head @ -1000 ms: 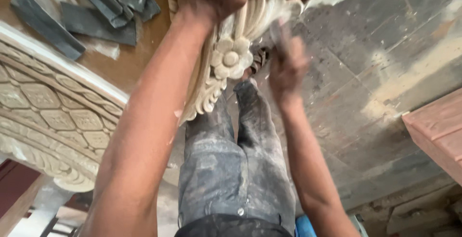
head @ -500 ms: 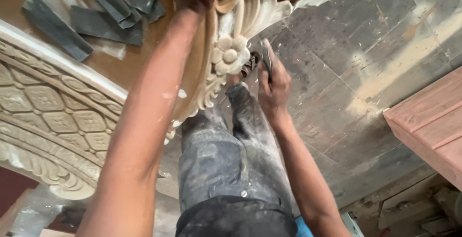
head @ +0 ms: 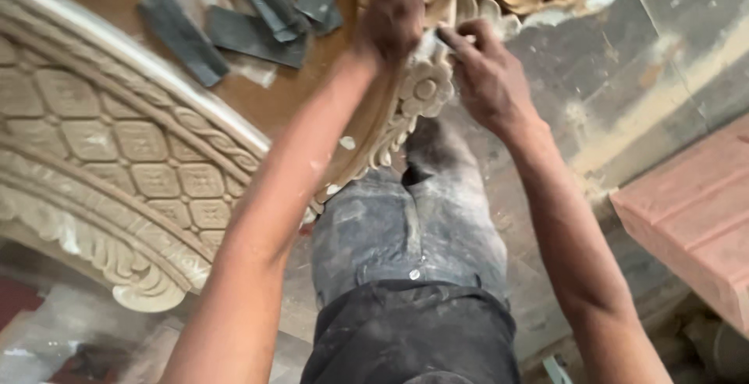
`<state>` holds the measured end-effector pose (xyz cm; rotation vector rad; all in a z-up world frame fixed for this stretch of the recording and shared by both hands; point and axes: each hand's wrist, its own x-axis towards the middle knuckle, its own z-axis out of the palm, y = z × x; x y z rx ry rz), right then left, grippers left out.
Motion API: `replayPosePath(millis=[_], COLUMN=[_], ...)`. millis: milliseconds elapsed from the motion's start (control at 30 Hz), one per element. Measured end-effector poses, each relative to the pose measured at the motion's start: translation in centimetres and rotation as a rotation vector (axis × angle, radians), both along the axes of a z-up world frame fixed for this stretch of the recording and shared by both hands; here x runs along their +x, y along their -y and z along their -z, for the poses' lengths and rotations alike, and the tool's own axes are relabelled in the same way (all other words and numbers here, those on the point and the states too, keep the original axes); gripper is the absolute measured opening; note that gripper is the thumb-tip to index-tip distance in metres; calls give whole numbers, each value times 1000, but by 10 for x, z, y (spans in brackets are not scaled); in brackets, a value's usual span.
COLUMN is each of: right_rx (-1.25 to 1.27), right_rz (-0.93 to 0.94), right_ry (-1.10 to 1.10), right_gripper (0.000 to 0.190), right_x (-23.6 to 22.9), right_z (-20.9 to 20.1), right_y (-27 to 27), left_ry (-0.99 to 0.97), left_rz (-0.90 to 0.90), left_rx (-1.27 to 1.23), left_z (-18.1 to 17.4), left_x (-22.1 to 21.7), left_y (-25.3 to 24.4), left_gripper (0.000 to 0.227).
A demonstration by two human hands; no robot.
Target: The person sands the carved wooden details of a furniture piece using a small piece of sandpaper held by hand.
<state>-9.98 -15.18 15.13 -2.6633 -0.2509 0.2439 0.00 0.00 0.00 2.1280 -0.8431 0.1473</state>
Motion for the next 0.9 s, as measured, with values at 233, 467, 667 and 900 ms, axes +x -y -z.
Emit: replayPosePath(millis=[233,467,667,900], right_rx=[-173,-99,0,-18], right_rz=[-282,-734,-849,-810], right_ry=[-108,-44,-167,-200], right_gripper=[36,17,16,14], right_x=[52,119,140,137], right_z=[-15,-8,22,57], right_y=[27,61,77,61], left_ry=[-58,0,3,-130], left_rz=[-99,-183,-176,-244], left_rx=[192,184,237,533], left_z=[-35,-23,-8,-18], left_x=[-78,-87,-89,-91], left_y=[-29,-15,-14,-5], left_gripper=[37,50,64,44])
